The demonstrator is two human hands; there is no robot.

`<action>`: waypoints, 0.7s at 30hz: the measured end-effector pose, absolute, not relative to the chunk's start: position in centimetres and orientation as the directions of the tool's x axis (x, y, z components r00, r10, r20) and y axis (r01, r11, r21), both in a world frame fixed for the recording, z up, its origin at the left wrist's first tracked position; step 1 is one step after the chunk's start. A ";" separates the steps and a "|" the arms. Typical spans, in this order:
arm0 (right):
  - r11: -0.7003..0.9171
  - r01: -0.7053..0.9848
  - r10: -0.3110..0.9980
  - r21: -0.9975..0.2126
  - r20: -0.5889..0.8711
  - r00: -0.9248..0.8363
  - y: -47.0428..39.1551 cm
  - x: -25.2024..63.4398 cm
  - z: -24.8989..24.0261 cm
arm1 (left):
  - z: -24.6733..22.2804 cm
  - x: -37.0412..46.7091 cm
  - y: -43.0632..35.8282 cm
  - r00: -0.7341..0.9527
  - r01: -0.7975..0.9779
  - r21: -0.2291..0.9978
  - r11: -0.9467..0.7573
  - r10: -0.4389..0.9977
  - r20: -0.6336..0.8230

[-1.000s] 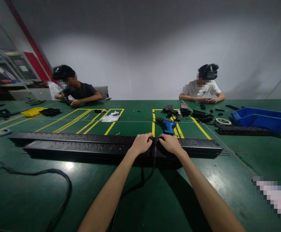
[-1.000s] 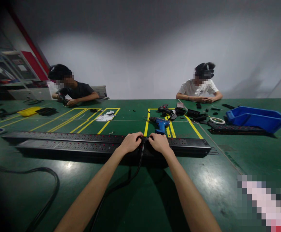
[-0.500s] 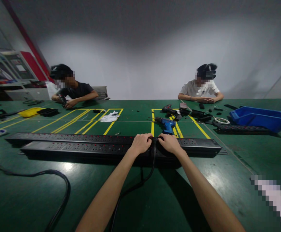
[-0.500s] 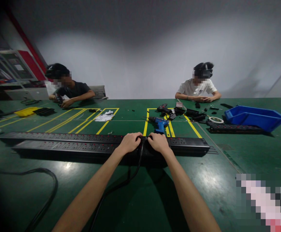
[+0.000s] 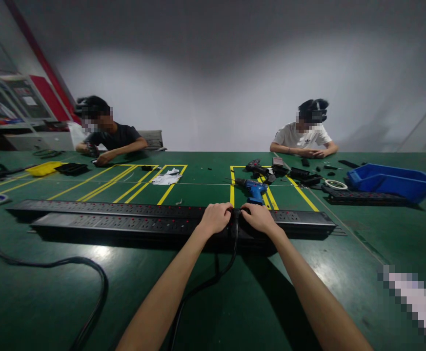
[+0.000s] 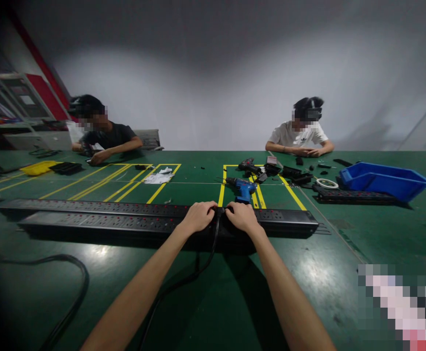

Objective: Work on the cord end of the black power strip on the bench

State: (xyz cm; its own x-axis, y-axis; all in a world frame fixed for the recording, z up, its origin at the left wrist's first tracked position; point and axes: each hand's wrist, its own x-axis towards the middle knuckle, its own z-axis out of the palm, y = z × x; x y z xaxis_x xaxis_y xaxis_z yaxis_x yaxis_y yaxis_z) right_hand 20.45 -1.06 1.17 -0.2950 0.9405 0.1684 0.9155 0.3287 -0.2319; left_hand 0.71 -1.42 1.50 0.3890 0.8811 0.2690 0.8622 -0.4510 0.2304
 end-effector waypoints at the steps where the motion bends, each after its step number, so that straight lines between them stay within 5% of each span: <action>1: 0.331 0.915 0.940 -0.231 0.171 -0.296 -1.1 20.4 1.2 | 1.5 0.6 -1.4 0.397 0.858 0.229 -0.460 0.877 0.272; 21: 0.340 0.917 0.933 -0.209 0.195 -0.301 -1.5 20.3 1.4 | 1.5 0.4 -1.5 0.407 0.850 0.235 -0.471 0.871 0.274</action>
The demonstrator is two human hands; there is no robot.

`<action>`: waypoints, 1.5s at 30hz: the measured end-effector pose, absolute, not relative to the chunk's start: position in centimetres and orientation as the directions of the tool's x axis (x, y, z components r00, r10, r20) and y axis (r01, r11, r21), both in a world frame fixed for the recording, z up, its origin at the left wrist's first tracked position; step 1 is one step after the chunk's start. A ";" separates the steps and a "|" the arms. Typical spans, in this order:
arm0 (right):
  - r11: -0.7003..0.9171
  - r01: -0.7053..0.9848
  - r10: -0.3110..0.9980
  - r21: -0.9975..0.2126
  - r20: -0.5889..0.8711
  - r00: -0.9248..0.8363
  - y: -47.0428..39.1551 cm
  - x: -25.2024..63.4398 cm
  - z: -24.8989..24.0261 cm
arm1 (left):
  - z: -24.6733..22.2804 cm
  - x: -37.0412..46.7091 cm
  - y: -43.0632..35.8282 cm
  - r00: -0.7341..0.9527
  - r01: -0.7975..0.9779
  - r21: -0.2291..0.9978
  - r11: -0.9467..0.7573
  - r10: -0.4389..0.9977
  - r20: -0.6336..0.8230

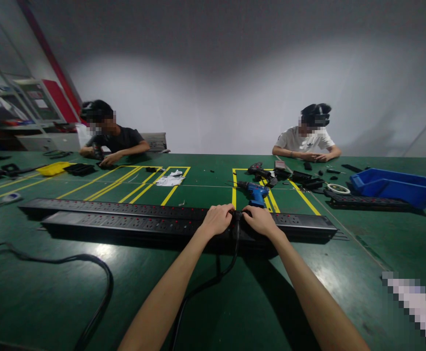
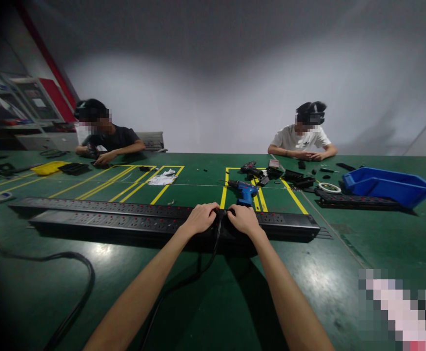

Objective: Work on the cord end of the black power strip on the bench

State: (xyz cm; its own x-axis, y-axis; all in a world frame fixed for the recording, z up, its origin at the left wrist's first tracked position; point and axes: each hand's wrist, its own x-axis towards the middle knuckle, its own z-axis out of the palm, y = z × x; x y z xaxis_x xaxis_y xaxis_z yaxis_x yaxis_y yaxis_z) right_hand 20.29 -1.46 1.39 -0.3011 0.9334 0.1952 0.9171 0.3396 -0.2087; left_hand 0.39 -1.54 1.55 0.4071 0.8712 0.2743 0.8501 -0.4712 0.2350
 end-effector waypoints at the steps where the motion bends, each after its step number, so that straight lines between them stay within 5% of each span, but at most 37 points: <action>1: 0.341 0.917 0.932 -0.208 0.199 -0.302 -1.4 20.3 1.3 | 1.5 0.4 -1.5 0.408 0.848 0.236 -0.474 0.869 0.279; 34: 0.348 0.906 0.930 -0.239 0.214 -0.300 -1.0 20.7 0.6 | 1.4 0.5 -1.4 0.381 0.855 0.263 -0.448 0.885 0.268; 45: 0.597 0.697 0.798 -0.397 0.379 -0.468 -0.8 21.4 0.4 | 1.3 0.4 -1.3 0.373 0.855 0.273 -0.442 0.888 0.270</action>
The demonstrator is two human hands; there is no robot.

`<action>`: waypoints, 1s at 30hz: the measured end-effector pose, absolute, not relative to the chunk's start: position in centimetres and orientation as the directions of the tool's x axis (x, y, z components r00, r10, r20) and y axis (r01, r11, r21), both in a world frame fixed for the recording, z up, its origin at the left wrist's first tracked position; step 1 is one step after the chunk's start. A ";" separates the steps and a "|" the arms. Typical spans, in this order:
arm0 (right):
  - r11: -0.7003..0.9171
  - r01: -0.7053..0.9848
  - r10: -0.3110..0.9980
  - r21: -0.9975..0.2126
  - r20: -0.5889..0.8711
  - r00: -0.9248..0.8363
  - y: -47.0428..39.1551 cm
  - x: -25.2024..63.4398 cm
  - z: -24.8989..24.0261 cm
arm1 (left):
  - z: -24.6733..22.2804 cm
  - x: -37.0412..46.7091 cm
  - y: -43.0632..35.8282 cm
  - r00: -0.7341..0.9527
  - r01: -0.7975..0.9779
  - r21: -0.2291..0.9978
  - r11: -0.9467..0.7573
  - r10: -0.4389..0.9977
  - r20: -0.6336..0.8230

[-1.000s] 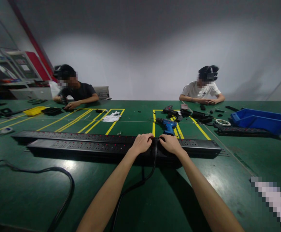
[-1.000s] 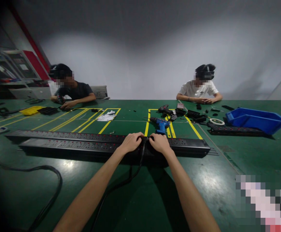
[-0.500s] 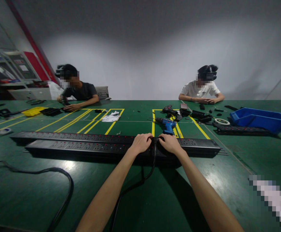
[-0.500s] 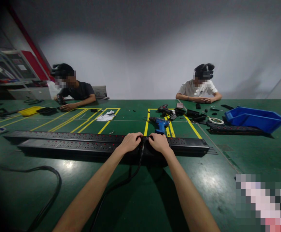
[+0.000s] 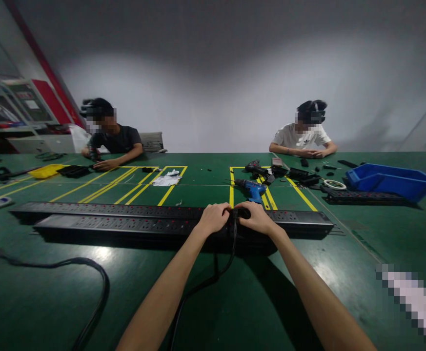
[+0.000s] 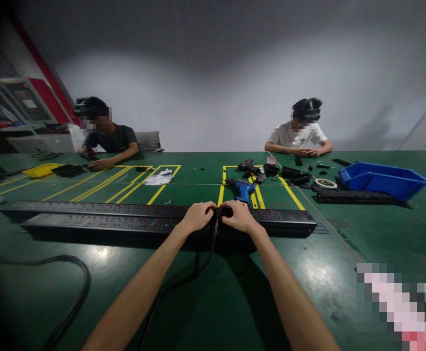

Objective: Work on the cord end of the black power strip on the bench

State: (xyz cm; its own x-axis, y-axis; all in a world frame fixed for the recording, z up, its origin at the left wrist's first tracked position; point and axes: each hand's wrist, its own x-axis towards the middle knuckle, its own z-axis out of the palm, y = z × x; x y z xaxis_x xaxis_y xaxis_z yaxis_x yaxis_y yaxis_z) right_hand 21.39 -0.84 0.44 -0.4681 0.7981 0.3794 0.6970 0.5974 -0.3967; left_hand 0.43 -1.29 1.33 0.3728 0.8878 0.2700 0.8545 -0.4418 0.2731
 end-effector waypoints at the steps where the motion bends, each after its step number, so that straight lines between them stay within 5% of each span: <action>1: 0.599 0.695 0.797 -0.398 0.377 -0.472 -0.9 21.3 0.6 | 1.4 0.4 -1.3 0.376 0.852 0.275 -0.445 0.887 0.269; 19: 0.606 0.777 0.715 0.173 0.311 -0.626 -1.1 17.6 3.3 | 1.5 0.2 -1.1 0.403 0.872 0.191 -0.450 0.883 0.239; 30: 0.592 0.785 0.755 0.182 0.218 -0.619 -0.7 17.4 2.8 | 1.6 0.1 -1.0 0.392 0.874 0.215 -0.435 0.894 0.217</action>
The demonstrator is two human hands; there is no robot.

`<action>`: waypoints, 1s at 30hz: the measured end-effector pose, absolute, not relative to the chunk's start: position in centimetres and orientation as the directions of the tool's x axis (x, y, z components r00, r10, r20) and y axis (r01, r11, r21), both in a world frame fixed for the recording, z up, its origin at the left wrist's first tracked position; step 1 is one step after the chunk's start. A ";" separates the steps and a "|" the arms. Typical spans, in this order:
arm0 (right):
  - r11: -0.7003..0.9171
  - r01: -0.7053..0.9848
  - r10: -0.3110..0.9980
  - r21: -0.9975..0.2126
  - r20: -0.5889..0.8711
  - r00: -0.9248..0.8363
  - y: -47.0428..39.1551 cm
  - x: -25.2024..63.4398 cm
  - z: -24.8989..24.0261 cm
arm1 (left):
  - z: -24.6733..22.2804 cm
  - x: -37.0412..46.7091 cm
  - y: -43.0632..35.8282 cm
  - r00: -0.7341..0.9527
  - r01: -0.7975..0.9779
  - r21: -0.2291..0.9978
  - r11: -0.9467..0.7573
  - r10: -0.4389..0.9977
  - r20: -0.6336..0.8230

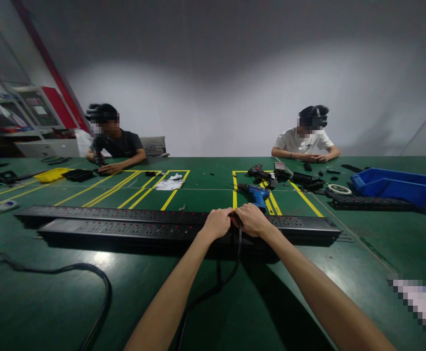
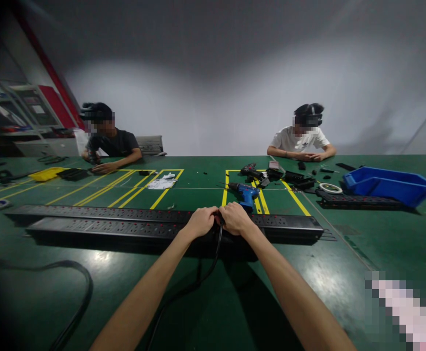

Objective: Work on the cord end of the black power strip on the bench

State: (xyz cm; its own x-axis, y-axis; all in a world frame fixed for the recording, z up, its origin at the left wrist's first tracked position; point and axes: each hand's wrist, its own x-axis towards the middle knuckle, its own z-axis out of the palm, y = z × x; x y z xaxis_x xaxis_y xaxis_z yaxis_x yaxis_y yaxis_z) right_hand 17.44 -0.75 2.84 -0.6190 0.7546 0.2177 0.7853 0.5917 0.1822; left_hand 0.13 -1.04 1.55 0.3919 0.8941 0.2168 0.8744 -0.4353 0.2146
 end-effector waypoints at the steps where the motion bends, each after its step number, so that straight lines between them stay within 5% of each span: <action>1: 0.595 0.782 0.751 0.185 0.219 -0.623 -0.7 17.5 2.8 | 1.6 0.1 -1.1 0.390 0.875 0.215 -0.434 0.894 0.219; 8: 0.614 0.780 0.741 0.119 0.252 -0.622 -0.6 17.7 2.7 | 1.7 0.2 -1.1 0.387 0.872 0.231 -0.433 0.896 0.217; 16: 0.548 0.831 0.811 -0.095 0.302 -0.501 -1.4 18.4 1.5 | 1.8 0.0 -1.1 0.391 0.857 0.266 -0.440 0.894 0.220; 30: 0.638 0.767 0.750 -0.068 0.282 -0.599 -2.6 19.2 2.1 | 1.8 0.2 -1.3 0.378 0.859 0.272 -0.433 0.896 0.233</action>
State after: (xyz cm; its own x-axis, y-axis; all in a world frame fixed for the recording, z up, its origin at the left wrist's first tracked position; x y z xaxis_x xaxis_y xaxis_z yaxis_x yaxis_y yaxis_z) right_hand 19.16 -2.61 2.06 -0.5987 0.7497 0.2819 0.7670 0.6380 -0.0679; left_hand 0.17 -1.26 1.78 0.3780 0.8960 0.2329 0.8593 -0.4332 0.2720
